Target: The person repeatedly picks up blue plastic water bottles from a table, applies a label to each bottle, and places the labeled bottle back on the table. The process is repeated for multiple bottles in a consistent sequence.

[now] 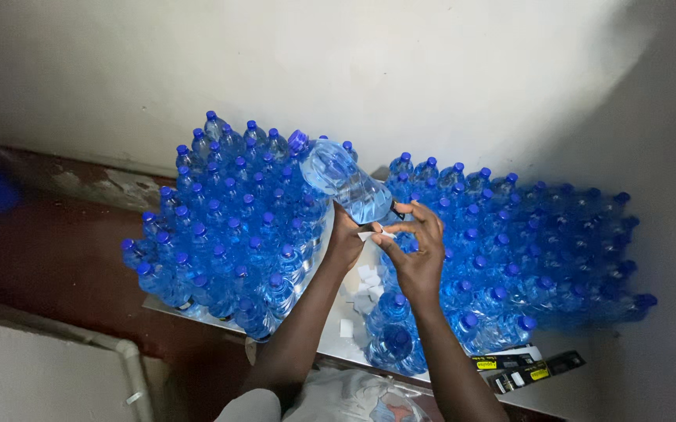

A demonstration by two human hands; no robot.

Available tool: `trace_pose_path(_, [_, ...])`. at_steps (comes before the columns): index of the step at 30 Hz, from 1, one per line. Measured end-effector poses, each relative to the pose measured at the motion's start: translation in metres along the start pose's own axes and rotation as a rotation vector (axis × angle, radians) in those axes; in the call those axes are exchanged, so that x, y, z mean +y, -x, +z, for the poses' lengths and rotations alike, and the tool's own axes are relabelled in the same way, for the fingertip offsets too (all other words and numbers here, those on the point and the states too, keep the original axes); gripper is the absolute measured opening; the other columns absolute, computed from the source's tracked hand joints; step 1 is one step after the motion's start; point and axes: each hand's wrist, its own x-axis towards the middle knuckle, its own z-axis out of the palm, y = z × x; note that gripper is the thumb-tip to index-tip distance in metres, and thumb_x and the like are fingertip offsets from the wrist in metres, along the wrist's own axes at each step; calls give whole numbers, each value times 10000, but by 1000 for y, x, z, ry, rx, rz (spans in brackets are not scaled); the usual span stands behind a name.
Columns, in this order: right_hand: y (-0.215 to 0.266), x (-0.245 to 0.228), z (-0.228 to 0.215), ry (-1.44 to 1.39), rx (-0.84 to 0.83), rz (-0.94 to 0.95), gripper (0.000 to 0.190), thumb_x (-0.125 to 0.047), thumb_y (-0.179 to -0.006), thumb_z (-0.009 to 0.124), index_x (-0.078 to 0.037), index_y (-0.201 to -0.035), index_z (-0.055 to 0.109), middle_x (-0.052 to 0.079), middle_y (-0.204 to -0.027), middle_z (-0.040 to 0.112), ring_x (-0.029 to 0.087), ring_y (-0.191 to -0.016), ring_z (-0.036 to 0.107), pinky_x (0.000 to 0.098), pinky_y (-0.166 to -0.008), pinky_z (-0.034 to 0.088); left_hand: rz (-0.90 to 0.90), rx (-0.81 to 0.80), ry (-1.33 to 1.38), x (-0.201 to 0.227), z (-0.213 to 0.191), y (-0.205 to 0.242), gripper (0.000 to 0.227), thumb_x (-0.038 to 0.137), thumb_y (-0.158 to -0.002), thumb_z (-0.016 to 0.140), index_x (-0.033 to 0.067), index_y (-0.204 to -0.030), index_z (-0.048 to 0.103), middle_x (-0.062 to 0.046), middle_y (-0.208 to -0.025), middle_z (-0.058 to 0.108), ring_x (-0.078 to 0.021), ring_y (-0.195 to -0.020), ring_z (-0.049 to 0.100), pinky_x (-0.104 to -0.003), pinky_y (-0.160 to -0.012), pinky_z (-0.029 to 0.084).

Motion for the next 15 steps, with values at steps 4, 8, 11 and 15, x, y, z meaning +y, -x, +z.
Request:
trace_pose_path(4, [1,6,-6,76,-59,4,299,-199,-761,929,-127,-990,750,121,-1349,621,389,-1401,462,593,-1203,286,-11,-9,17,4,-2,1,927,-151,-707,850,185,-1479,462,-109,-1240,671,-160,-799,666,-252,-552,586])
trace_pose_path(8, [5,8,-9,59,-91,17,217,-155,-756,930,-140,-903,772,103,-1325,633,388,-1388,471,584,-1185,309,-20,-14,28,5,-10,3,954,-159,-693,856,198,-1488,466,-109,-1213,681,-167,-759,677,-242,-531,583])
trace_pose_path(11, [7,7,-13,9,-123,61,206,-163,-753,932,-136,-858,756,89,-1316,637,362,-1360,491,579,-1172,321,71,-64,-239,7,-21,5,1006,29,-620,975,149,-1476,461,-104,-1325,655,-159,-1034,642,-334,-765,622])
trace_pose_path(15, [12,3,-18,-58,-150,118,203,-169,-763,922,-125,-853,746,107,-1324,632,380,-1359,493,573,-1158,327,43,-77,-96,20,-1,13,918,40,-650,956,126,-1438,495,-142,-1217,674,-209,-967,677,-335,-755,598])
